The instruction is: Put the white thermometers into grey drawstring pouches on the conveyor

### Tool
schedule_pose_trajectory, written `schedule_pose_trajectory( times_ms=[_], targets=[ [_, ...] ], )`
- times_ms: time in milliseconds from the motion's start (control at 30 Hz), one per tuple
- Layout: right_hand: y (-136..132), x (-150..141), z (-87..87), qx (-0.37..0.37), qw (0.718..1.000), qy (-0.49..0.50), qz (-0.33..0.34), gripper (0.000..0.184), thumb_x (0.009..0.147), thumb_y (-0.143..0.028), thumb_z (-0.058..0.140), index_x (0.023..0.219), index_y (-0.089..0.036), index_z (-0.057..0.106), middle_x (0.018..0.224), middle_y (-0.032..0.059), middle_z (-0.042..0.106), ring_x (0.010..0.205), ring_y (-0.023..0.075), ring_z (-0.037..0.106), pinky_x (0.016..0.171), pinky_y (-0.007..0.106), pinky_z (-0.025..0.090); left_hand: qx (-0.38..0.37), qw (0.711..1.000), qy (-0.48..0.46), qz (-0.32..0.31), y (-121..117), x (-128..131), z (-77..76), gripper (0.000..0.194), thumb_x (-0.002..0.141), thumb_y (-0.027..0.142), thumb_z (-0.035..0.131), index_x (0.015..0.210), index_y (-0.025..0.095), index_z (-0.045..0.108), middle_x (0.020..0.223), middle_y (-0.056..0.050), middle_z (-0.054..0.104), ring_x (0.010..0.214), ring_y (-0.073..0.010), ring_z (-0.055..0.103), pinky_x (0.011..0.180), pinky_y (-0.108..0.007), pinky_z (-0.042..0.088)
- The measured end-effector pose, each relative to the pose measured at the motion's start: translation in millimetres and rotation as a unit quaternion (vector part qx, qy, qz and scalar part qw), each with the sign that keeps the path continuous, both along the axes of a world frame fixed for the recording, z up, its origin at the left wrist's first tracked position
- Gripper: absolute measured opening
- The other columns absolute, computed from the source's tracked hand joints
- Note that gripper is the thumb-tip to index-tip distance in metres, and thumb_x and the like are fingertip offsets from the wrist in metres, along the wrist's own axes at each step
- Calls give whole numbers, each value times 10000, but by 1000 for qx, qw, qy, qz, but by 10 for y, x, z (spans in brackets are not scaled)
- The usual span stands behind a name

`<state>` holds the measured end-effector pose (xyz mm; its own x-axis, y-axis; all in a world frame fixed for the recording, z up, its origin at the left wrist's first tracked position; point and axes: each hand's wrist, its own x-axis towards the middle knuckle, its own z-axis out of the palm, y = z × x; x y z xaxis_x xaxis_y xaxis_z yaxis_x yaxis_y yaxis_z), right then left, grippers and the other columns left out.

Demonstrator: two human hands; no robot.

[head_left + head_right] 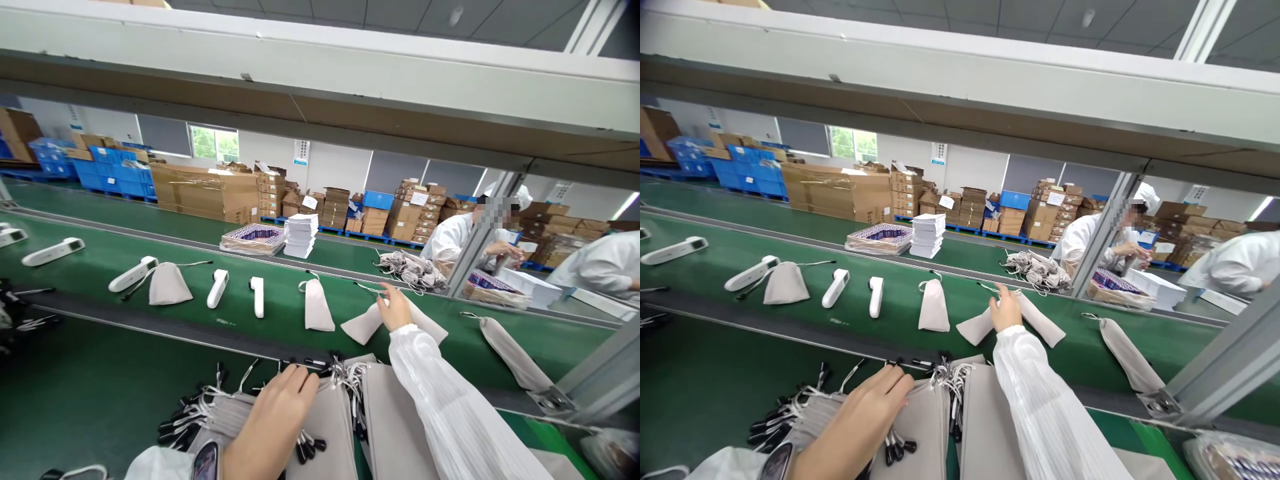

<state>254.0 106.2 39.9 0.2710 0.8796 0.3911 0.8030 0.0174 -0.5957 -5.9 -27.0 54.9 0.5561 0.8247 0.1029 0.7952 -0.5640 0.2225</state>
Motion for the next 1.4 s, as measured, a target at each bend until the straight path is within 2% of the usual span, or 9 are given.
schedule_pose_trajectory(
  times_ms=[200, 400, 567, 767, 833, 967, 1033, 1267, 1400],
  targets=[
    [179, -1339, -25, -95, 959, -107, 243, 370, 719, -305, 517, 1088, -273, 520, 984, 34, 559, 886, 166, 538, 815, 277, 390, 0, 1000, 28, -2, 17, 12, -19, 386, 729, -54, 309, 944, 184, 525, 940, -69, 555, 903, -228, 508, 794, -395, 424],
    [518, -2135, -316, -137, 953, -101, 250, 482, 656, -367, 622, 1115, -265, 514, 1066, 115, 518, 1062, 316, 416, 870, 505, 280, -56, 996, 66, -15, 17, 1, 178, 431, 695, -71, 313, 987, 149, 542, 1026, -115, 563, 927, -243, 527, 780, -390, 453],
    [678, -1993, -362, -166, 963, 27, 211, 216, 700, -122, 553, 896, -203, 596, 1050, 97, 525, 1086, 268, 422, 897, 431, 312, -30, 991, 130, -13, 51, 27, 113, 314, 726, -71, 327, 826, 109, 565, 887, -131, 614, 808, -256, 581, 652, -363, 483],
    [339, -1293, -28, -173, 929, 261, 197, 512, 787, -141, 417, 1267, -215, 255, 942, 69, 564, 838, 174, 600, 693, 344, 493, 15, 994, 108, 15, 31, 32, 23, 275, 716, -65, 391, 828, 115, 565, 812, -107, 620, 792, -228, 577, 675, -318, 446],
    [47, -1030, 161, -140, 892, 357, 241, 677, 768, -130, 458, 1316, -226, 72, 971, 73, 566, 875, 161, 600, 750, 337, 485, 28, 994, 102, 14, 34, 17, 57, 265, 719, -58, 391, 803, 110, 578, 818, -112, 621, 818, -233, 561, 728, -342, 425],
    [-538, -725, 455, -84, 744, 555, 363, 958, 624, -133, 665, 1278, -371, 7, 928, 15, 582, 777, 181, 624, 753, 402, 471, 16, 998, 66, -20, 40, -26, 160, 216, 782, 43, 395, 717, 145, 574, 748, -76, 604, 805, -240, 519, 716, -359, 401],
    [-706, -726, 500, -72, 721, 578, 375, 981, 584, -144, 706, 1250, -407, 35, 867, -19, 577, 732, 180, 628, 724, 406, 478, -4, 999, 22, -37, 34, -39, 192, 205, 824, 114, 375, 744, 173, 553, 751, -46, 585, 799, -223, 502, 705, -339, 393],
    [-746, -933, 379, -121, 719, 559, 395, 695, 617, -379, 690, 1137, -336, 231, 749, -36, 563, 669, 174, 622, 617, 359, 489, -86, 985, -147, -36, 53, -27, 147, 216, 892, 278, 273, 788, 203, 447, 798, 4, 485, 703, -134, 475, 663, -245, 397],
    [-760, -957, 266, -231, 767, 447, 398, 510, 650, -657, 480, 810, -173, 491, 662, -12, 521, 569, 86, 537, 502, 204, 430, -17, 972, -235, -3, 113, -50, 115, 216, 880, 299, 298, 777, 196, 458, 879, -25, 413, 790, -141, 467, 743, -252, 396]
  ],
)
